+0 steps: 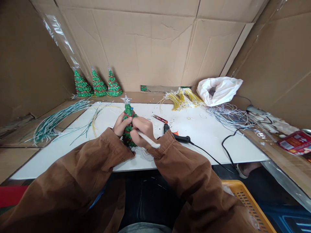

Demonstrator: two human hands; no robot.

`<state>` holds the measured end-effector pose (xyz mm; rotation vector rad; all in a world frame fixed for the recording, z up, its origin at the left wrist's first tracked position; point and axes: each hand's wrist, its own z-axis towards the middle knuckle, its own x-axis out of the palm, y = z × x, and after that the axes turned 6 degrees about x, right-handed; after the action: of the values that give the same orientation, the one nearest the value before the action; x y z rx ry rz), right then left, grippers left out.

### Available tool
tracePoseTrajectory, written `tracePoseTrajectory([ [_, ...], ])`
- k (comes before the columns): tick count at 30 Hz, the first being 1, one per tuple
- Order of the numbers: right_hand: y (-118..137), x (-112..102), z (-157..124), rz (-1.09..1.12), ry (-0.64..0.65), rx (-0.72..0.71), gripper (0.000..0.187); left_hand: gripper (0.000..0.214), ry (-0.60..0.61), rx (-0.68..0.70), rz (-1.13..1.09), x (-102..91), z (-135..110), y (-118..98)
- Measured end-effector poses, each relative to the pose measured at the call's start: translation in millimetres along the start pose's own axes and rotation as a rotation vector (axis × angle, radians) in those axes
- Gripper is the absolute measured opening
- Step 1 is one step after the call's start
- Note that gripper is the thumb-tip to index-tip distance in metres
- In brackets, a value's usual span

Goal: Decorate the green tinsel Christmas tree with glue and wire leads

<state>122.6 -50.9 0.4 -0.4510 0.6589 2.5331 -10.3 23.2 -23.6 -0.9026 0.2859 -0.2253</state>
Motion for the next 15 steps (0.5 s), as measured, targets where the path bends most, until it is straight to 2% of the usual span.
tracePoseTrajectory([
  [15, -2.7, 3.5, -1.2, 0.034, -0.015, 0.001, 0.024, 0.038, -0.011, -0.006, -0.001, 0.9, 0.6, -0.9],
])
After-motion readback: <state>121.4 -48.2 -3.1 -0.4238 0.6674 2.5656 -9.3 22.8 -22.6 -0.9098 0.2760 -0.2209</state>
